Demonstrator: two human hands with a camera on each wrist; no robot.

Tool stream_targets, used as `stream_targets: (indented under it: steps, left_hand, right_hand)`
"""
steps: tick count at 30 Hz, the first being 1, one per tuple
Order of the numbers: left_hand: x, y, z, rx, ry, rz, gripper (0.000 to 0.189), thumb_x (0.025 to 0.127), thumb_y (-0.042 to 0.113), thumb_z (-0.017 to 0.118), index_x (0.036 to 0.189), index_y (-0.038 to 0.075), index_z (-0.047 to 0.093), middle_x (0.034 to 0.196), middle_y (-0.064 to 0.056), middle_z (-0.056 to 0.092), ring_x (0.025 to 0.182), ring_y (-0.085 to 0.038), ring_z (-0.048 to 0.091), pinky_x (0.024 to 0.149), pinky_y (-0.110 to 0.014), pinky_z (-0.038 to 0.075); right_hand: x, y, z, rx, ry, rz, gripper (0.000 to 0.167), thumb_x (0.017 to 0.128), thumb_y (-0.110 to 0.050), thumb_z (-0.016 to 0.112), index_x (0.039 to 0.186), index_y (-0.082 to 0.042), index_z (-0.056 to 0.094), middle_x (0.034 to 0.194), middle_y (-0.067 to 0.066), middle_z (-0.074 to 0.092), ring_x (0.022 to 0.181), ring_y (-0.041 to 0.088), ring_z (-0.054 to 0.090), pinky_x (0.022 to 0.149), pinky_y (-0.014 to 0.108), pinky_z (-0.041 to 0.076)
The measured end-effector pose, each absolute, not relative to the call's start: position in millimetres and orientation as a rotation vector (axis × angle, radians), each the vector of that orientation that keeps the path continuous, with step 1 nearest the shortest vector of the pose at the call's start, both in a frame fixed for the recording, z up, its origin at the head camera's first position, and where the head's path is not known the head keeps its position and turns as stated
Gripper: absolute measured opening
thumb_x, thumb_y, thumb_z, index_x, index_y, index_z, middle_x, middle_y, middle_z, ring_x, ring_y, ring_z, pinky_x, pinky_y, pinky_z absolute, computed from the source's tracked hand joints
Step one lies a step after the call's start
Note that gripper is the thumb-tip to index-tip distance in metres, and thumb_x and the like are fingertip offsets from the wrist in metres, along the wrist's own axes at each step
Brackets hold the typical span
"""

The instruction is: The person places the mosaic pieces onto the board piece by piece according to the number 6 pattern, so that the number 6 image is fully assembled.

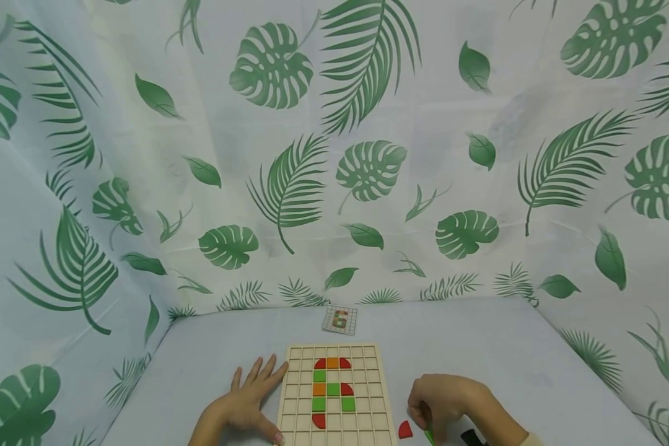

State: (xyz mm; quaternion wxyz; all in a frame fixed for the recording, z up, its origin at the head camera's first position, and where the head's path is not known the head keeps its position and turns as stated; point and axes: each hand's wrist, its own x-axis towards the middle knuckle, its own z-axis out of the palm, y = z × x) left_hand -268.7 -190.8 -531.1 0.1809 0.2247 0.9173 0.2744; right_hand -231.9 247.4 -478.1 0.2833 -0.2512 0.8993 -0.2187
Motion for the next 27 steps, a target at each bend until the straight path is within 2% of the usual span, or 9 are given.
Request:
stream_targets:
  steps: [12, 19, 27]
  left_hand:
    - [-268.0, -189.6, -529.7, 0.616, 2.604, 0.753, 0.137, 0.058, 0.064, 0.094, 0.167, 0.024, 0.022, 0.175, -0.020, 0.005, 0.159, -0.050, -0.008, 0.113, -0.082, -0.013]
    - [-268.0, -189.9, -530.4, 0.623, 2.602, 0.763, 0.137, 0.058, 0.063, 0.094, 0.167, 0.024, 0.021, 0.175, -0.019, 0.003, 0.159, -0.050, -0.009, 0.112, -0.083, -0.014]
    - [-268.7, -190.5, -531.9, 0.627, 2.604, 0.762, 0.138, 0.058, 0.063, 0.095, 0.167, 0.024, 0.021, 0.175, -0.019, 0.003, 0.159, -0.050, -0.009, 0.112, -0.082, -0.014]
  right_hand:
    - [-232.1, 244.9, -477.5, -0.604, 2.480, -0.538, 0.032, 0.062, 0.002, 0.094, 0.065, -0.017, 0.068, 0.060, -0.010, 0.062, 0.056, 0.005, 0.050, 0.052, 0.022, 0.042]
    - [-236.1, 245.8, -475.6, -0.550, 2.546, -0.521, 0.030, 0.069, -0.005, 0.092, 0.072, -0.020, 0.067, 0.067, -0.007, 0.061, 0.063, 0.008, 0.051, 0.058, 0.026, 0.044]
    - [-246.0, 249.5, -482.8, -0.629, 2.653, -0.545, 0.027, 0.078, -0.010, 0.087, 0.081, -0.023, 0.064, 0.073, -0.012, 0.060, 0.068, 0.007, 0.053, 0.063, 0.027, 0.046]
